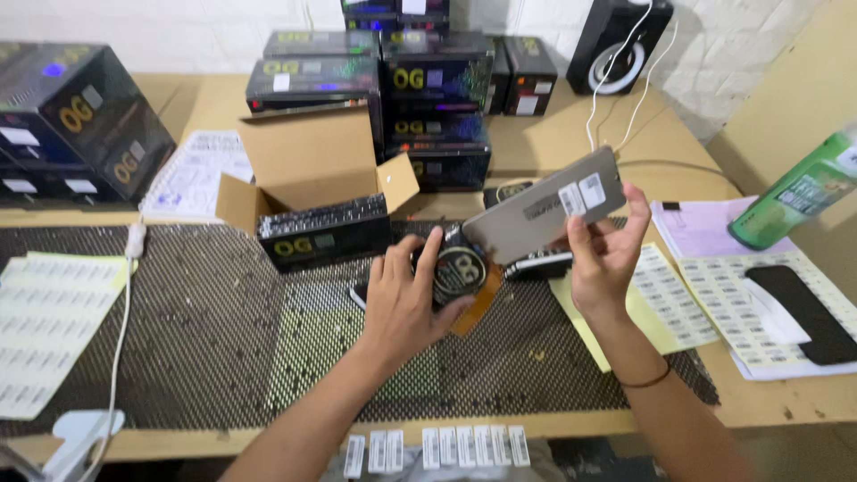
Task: The person picks up a phone screen and its corresponding box, removes a protective plastic film from the screen, and places the screen into the box.
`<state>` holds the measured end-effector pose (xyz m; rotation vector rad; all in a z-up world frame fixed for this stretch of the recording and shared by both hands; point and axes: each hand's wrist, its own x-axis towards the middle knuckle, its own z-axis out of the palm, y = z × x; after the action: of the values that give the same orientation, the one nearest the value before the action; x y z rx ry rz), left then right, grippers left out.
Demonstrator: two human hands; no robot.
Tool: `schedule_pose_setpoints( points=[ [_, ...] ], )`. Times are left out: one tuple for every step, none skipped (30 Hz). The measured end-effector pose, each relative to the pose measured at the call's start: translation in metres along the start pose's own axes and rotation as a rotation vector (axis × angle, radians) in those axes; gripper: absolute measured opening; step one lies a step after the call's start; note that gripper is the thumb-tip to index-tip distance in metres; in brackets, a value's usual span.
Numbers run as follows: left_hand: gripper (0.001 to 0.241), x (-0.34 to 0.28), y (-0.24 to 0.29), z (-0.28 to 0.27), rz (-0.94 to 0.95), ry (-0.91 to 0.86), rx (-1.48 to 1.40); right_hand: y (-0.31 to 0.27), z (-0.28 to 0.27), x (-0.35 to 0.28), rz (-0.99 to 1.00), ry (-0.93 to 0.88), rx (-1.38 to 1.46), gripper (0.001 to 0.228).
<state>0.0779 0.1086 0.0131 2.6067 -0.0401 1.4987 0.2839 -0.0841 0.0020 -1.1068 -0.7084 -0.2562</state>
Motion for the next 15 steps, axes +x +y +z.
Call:
schedule_pose_setpoints(
  points=[
    [0.098, 0.009, -0.006, 0.004, 0.018, 0.015, 0.004, 0.003, 0.003, 0.012, -0.022, 0.004, 0.007, 0.068],
    [0.100, 0.003, -0.004, 0.006, 0.014, 0.048, 0.046, 0.005, -0.002, 0.009, 0.007, 0.001, 0.015, 0.067],
    [0.101, -0.004, -0.002, 0.009, 0.009, 0.082, 0.088, 0.008, -0.006, 0.003, 0.036, -0.003, 0.024, 0.066],
    [0.101, -0.008, 0.002, 0.005, -0.007, 0.068, 0.082, 0.012, -0.008, -0.004, 0.055, -0.006, 0.014, 0.066],
    [0.102, -0.010, 0.006, 0.001, -0.016, 0.062, 0.095, 0.014, -0.008, -0.010, 0.075, -0.021, 0.040, 0.068],
    [0.104, 0.005, 0.001, -0.001, 0.005, 0.085, 0.116, 0.016, -0.002, 0.002, 0.056, -0.034, 0.080, 0.069],
    [0.104, 0.009, -0.002, 0.001, 0.019, 0.100, 0.119, 0.004, 0.009, 0.004, 0.036, -0.033, 0.085, 0.069],
    [0.101, 0.005, -0.001, 0.002, 0.016, 0.110, 0.130, -0.007, 0.018, -0.004, 0.114, -0.032, 0.133, 0.066],
    [0.099, 0.000, -0.001, 0.004, 0.012, 0.120, 0.142, -0.018, 0.027, -0.013, 0.192, -0.031, 0.181, 0.063],
    [0.099, -0.002, -0.001, 0.002, 0.000, 0.110, 0.136, -0.018, 0.025, -0.016, 0.206, -0.031, 0.173, 0.063],
    [0.100, -0.004, -0.001, 0.000, -0.010, 0.097, 0.119, -0.019, 0.024, -0.019, 0.203, -0.020, 0.168, 0.061],
    [0.101, 0.003, -0.007, -0.002, -0.008, 0.102, 0.111, -0.019, 0.027, -0.012, 0.179, -0.016, 0.171, 0.059],
    [0.101, 0.002, -0.006, -0.004, -0.007, 0.109, 0.114, -0.021, 0.026, -0.012, 0.174, -0.021, 0.173, 0.059],
    [0.104, 0.002, -0.006, -0.005, -0.016, 0.081, 0.099, -0.023, 0.025, -0.012, 0.152, 0.026, 0.160, 0.058],
    [0.106, 0.002, -0.006, -0.005, -0.024, 0.054, 0.085, -0.024, 0.023, -0.011, 0.131, 0.073, 0.148, 0.056]
  ],
)
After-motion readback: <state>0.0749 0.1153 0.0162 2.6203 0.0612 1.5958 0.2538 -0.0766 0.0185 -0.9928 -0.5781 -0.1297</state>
